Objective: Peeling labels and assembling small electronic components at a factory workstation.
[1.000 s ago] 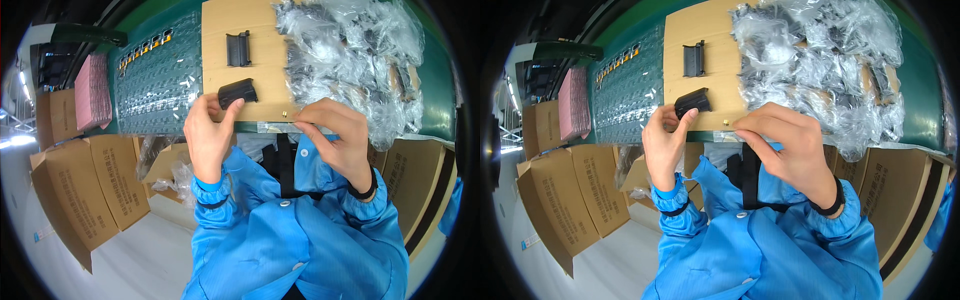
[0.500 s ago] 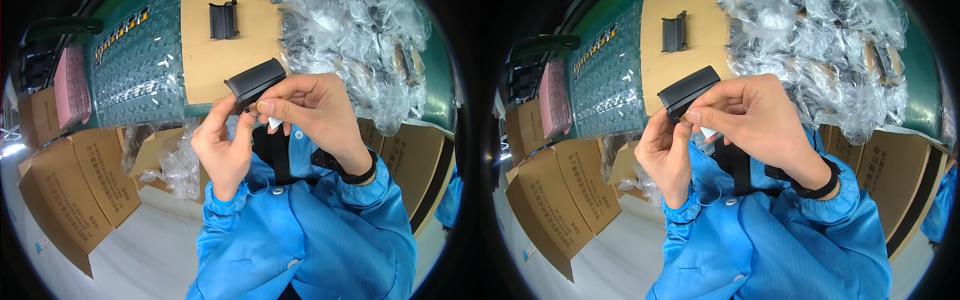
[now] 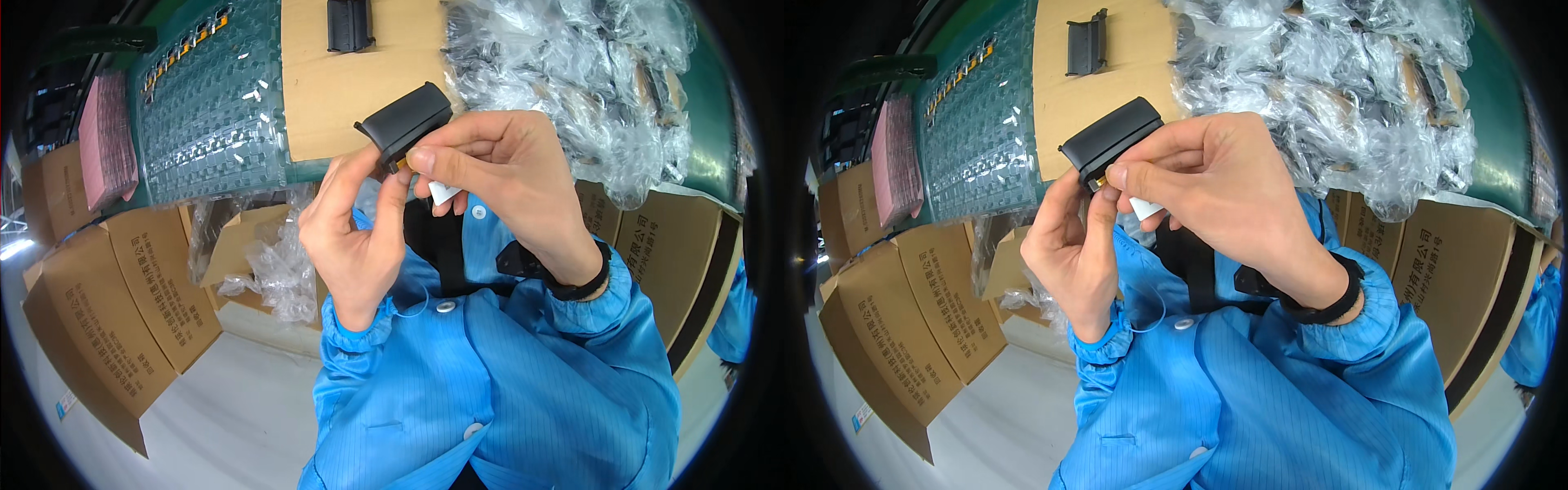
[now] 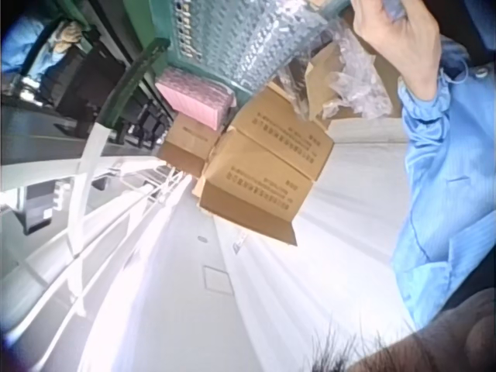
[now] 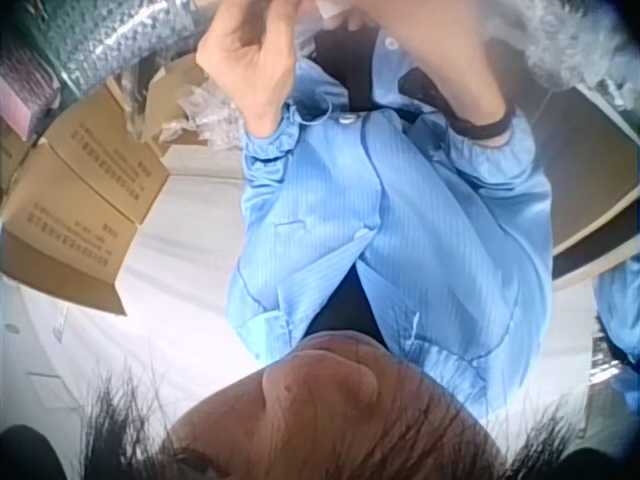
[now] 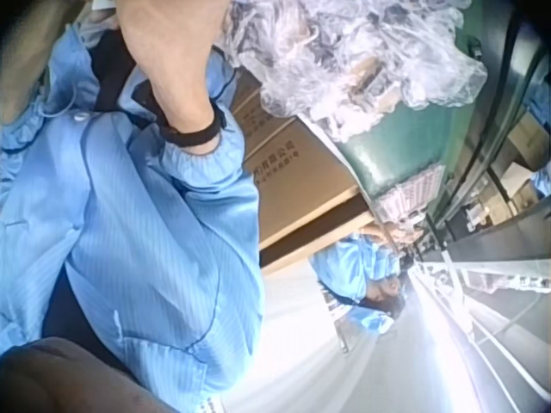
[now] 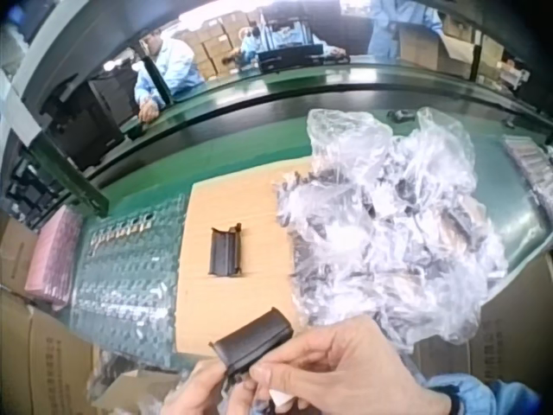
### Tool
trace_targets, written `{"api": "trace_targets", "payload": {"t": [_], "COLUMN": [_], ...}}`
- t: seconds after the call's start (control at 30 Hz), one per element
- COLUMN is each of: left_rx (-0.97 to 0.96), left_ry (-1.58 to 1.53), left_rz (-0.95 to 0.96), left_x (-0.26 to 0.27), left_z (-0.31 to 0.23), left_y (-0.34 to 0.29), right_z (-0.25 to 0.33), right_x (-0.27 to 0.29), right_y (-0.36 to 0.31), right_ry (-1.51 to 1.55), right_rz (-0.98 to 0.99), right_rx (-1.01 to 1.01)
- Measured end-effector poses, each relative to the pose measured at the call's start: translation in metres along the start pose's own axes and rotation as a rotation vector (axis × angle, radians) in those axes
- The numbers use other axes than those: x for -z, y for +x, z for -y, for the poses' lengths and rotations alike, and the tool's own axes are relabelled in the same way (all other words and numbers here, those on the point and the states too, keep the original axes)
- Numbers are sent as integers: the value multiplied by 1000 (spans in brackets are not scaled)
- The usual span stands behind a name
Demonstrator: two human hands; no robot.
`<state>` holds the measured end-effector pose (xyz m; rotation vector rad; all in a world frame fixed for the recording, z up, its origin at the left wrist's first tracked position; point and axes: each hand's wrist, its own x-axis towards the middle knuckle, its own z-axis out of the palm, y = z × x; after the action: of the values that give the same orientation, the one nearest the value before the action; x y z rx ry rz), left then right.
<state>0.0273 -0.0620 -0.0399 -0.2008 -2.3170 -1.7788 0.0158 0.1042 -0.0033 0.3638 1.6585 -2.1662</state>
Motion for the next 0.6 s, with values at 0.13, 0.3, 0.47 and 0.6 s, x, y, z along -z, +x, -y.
{"api": "trace_targets", "payload": {"t": [0.13, 0.3, 0.47, 0.6], "left_rx": [-14, -7, -28, -24], "left_ry": [35, 47, 63, 82], "left_rz": [-2, -9, 7, 13], "left_x": [-2, -3, 0, 1], "left_z": [-1, -1, -3, -5], "left_y": [1, 1, 0, 0], "right_z": [1, 5, -1, -5], "right_x": [2, 1, -1, -5], "right_y": [1, 1, 1, 0], "right_ry": [28, -5, -11, 26], "right_rz": [10, -21, -45, -72], "right_rx": [-4, -13, 33, 85]}}
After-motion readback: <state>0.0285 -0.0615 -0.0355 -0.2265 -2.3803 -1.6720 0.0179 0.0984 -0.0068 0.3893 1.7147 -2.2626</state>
